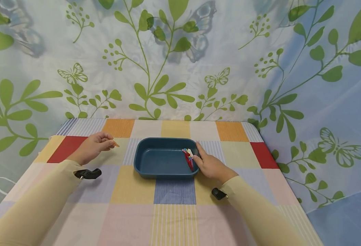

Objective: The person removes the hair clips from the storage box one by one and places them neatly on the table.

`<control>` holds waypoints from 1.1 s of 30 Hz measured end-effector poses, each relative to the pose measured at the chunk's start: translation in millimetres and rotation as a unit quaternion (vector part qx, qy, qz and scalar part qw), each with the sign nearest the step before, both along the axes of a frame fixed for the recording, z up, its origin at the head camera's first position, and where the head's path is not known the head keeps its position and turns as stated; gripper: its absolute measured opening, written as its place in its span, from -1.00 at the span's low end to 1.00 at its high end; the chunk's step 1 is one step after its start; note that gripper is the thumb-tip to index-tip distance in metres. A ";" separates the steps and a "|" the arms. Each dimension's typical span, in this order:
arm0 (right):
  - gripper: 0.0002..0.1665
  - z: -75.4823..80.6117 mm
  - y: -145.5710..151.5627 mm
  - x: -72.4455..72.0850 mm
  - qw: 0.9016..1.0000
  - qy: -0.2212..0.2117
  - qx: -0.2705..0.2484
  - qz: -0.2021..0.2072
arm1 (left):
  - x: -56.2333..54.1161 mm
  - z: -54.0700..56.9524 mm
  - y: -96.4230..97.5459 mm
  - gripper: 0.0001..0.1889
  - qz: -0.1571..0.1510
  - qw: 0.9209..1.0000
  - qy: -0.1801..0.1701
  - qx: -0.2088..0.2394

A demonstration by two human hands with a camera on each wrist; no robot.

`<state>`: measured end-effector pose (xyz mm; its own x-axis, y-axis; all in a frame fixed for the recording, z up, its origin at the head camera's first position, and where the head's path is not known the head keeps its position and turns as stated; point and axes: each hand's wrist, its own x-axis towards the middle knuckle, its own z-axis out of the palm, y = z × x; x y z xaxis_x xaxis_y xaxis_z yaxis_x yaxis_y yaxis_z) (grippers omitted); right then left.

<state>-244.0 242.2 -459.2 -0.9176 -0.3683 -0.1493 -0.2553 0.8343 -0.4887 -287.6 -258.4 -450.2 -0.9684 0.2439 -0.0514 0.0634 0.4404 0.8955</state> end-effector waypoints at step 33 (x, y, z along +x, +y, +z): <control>-0.11 -1.9 0.5 -1.2 1.000 0.005 0.000 -0.001 | -13.5 -18.2 31.9 -0.64 -0.005 1.000 -0.018 -0.019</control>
